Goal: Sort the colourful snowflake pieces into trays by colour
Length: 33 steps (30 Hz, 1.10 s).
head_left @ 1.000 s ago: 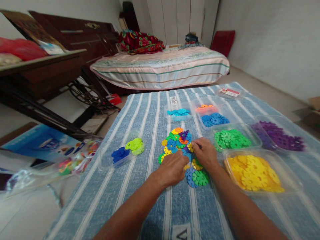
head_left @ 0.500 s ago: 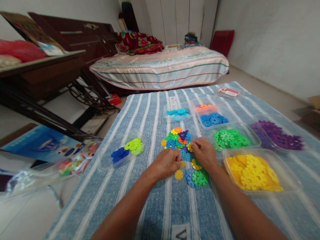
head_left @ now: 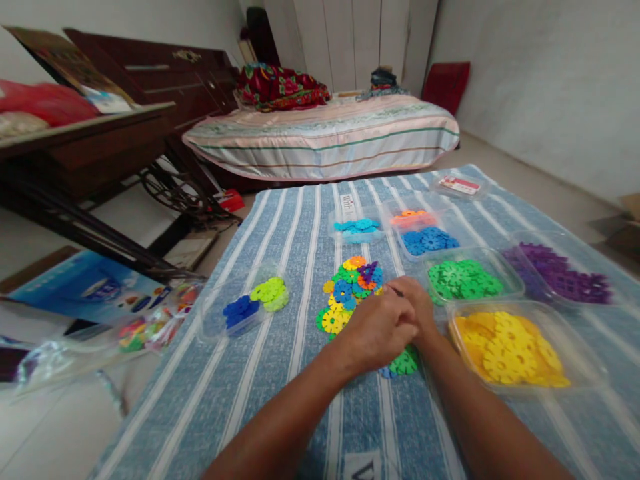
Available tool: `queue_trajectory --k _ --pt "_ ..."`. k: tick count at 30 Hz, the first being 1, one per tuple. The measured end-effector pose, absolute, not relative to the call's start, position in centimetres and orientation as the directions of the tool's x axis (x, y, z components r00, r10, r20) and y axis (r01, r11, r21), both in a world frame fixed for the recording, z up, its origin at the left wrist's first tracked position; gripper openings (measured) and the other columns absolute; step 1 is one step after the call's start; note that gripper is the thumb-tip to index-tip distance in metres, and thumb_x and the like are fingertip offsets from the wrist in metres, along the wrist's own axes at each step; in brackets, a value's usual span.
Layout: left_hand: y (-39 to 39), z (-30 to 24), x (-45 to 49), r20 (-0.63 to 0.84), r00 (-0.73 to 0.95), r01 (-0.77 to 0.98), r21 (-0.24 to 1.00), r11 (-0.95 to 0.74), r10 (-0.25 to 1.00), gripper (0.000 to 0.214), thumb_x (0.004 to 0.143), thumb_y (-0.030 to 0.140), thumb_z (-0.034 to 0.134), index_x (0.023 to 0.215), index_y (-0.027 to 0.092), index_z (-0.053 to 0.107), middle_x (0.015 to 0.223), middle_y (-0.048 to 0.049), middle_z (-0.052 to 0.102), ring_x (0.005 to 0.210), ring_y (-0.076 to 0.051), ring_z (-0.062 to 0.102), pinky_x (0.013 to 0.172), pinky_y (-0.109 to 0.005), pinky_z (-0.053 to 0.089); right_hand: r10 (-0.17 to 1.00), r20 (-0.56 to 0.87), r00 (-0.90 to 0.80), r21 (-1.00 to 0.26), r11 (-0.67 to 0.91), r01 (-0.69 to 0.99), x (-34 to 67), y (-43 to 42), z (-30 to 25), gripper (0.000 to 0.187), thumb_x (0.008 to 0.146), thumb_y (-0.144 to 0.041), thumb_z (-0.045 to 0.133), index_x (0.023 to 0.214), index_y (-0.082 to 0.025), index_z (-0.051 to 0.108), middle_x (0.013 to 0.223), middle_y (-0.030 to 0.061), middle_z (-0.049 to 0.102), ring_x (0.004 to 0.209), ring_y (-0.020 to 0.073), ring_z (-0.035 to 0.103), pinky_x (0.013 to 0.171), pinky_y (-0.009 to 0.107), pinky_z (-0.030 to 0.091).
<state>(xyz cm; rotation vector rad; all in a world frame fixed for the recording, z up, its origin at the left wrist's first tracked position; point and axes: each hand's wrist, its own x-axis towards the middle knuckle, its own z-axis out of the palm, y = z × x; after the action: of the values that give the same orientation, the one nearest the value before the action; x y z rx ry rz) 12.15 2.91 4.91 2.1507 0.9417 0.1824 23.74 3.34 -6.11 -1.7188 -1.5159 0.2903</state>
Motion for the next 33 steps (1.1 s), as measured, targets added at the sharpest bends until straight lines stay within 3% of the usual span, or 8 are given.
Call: queue_trajectory --k 4,9,14,18,21,25,33 --pt "2.1 3.3 8.8 -0.292 0.697 0.71 0.403 -0.577 0.655 0.007 0.074 0.021 0.054 0.077 0.018 0.06 0.079 -0.0037 0.063 0.077 -0.019 0.058 0.068 -0.029 0.042 0.908 0.335 0.252 -0.688 0.053 0.724 23.8 4.0 -6.0 0.024 0.081 -0.028 0.045 0.066 -0.02 0.062 0.071 0.0019 0.06 0.073 0.0154 0.05 0.066 0.026 0.034" --pt "0.3 1.3 7.4 -0.316 0.674 0.738 0.336 -0.585 0.668 0.032 0.078 0.029 0.055 0.107 0.02 0.055 0.109 -0.0086 0.059 0.101 -0.025 0.054 0.082 -0.035 0.043 0.913 0.328 0.242 -0.68 0.05 0.732 23.8 3.9 -6.1 0.024 0.081 -0.028 0.044 0.068 -0.021 0.063 0.072 0.0019 0.061 0.074 0.016 0.052 0.067 0.027 0.036" --pt "-0.1 0.0 7.3 -0.26 0.664 0.734 0.402 -0.547 0.701 0.024 0.075 0.028 0.059 0.097 0.021 0.055 0.101 -0.0053 0.06 0.096 -0.022 0.054 0.081 -0.032 0.041 0.908 0.344 0.241 -0.679 0.062 0.732 23.8 3.8 -6.3 0.026 0.082 -0.032 0.043 0.069 -0.021 0.062 0.073 0.0021 0.061 0.075 0.0165 0.053 0.069 0.027 0.037" --pt "0.3 0.0 7.0 -0.259 0.623 0.731 0.528 -0.432 0.738 0.007 0.072 0.024 0.058 0.076 0.02 0.055 0.077 0.0006 0.059 0.074 -0.015 0.054 0.065 -0.025 0.038 0.911 0.331 0.246 -0.682 0.05 0.73 23.8 3.6 -6.3 0.026 0.082 -0.033 0.043 0.07 -0.021 0.063 0.075 0.0023 0.062 0.076 0.0169 0.053 0.069 0.028 0.036" --pt "0.7 0.3 6.5 -0.295 0.584 0.707 0.642 -0.296 0.756 0.008 0.073 0.021 0.055 0.066 0.018 0.051 0.062 0.0037 0.054 0.061 -0.011 0.049 0.054 -0.021 0.031 0.916 0.321 0.242 -0.684 0.048 0.728 23.8 3.6 -6.3 0.027 0.083 -0.034 0.043 0.07 -0.021 0.063 0.076 0.0024 0.062 0.076 0.0171 0.053 0.068 0.028 0.036" --pt "1.4 0.8 5.7 -0.307 0.553 0.66 0.729 -0.182 0.774 0.007 0.073 0.018 0.052 0.066 0.016 0.052 0.057 0.0046 0.05 0.055 -0.009 0.047 0.049 -0.019 0.028 0.914 0.33 0.235 -0.677 0.056 0.734 23.9 3.6 -6.4 0.028 0.083 -0.035 0.043 0.069 -0.021 0.063 0.074 0.0023 0.061 0.074 0.0169 0.052 0.068 0.028 0.036" --pt "3.1 2.7 4.0 -0.265 0.442 0.648 0.755 -0.1 0.857 0.011 0.072 0.018 0.05 0.065 0.016 0.058 0.053 0.004 0.051 0.052 -0.01 0.049 0.05 -0.019 0.034 0.911 0.341 0.233 -0.681 0.069 0.729 23.8 3.6 -6.4 0.03 0.083 -0.036 0.042 0.069 -0.021 0.063 0.073 0.0025 0.061 0.074 0.017 0.052 0.066 0.027 0.035"
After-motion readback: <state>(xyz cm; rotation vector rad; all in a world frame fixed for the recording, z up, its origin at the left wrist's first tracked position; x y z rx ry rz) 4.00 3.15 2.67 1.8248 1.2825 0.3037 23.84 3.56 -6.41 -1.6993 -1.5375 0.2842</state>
